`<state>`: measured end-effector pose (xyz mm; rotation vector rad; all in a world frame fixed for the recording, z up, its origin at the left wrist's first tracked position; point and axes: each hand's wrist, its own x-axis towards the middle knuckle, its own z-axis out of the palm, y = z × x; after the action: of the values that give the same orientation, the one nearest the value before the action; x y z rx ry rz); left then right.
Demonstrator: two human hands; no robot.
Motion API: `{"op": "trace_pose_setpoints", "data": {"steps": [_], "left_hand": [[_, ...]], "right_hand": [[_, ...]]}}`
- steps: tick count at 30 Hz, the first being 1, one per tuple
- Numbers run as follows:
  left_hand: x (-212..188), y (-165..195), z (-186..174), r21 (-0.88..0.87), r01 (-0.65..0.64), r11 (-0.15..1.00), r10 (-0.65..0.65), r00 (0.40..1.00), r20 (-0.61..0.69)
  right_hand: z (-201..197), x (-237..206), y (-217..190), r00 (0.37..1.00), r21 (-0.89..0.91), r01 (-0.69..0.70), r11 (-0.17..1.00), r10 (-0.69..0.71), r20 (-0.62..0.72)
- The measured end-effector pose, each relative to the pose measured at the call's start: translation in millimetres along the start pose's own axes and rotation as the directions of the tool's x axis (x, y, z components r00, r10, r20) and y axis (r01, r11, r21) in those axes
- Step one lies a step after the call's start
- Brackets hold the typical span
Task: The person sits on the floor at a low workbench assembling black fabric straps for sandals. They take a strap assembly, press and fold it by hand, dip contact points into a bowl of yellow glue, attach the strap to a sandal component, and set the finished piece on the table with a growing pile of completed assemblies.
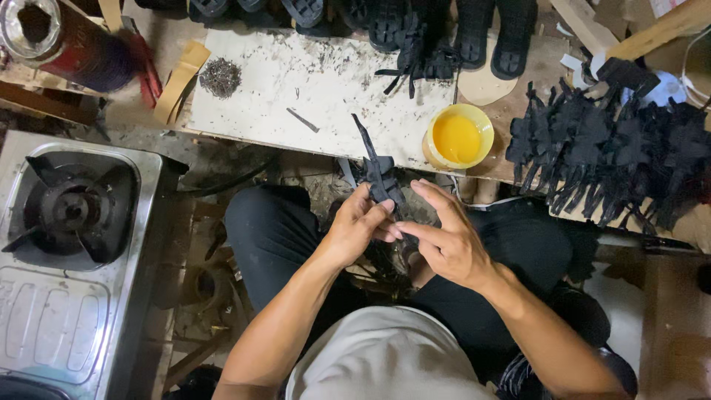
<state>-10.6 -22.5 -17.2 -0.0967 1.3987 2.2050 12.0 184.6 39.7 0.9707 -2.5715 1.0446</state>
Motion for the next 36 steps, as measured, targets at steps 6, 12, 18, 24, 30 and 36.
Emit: {"op": "trace_pose_setpoints", "data": {"steps": [6,12,18,24,30,36], "left_hand": [[-3,3,-1,-0.068,0.016,0.998,-0.012,0.999,0.05],[-2,7,-2,-0.189,0.094,0.978,-0.075,0.992,0.106],[1,2,-6,-0.344,0.058,0.937,-0.012,0.991,0.135],[0,-6,4,-0.137,-0.021,0.99,0.027,0.999,0.045],[-17,-20,29,0.202,-0.093,0.975,0.051,0.977,0.205],[-23,-35,39,0.127,-0.043,0.991,0.012,0.972,0.233]], "right_hand": [[1,-4,5,1.0,0.052,0.013,0.999,-0.013,-0.013],[-2,-6,6,0.992,0.031,0.101,0.994,-0.099,-0.076],[-14,-4,2,0.975,-0.063,0.195,0.979,-0.2,-0.097],[-12,2,-11,0.959,0.144,-0.139,0.98,0.169,-0.226],[-9,7,-24,0.93,0.13,-0.157,0.979,0.191,-0.315],[-55,-26,-16,0.808,0.177,-0.324,0.929,0.369,-0.459]]}}
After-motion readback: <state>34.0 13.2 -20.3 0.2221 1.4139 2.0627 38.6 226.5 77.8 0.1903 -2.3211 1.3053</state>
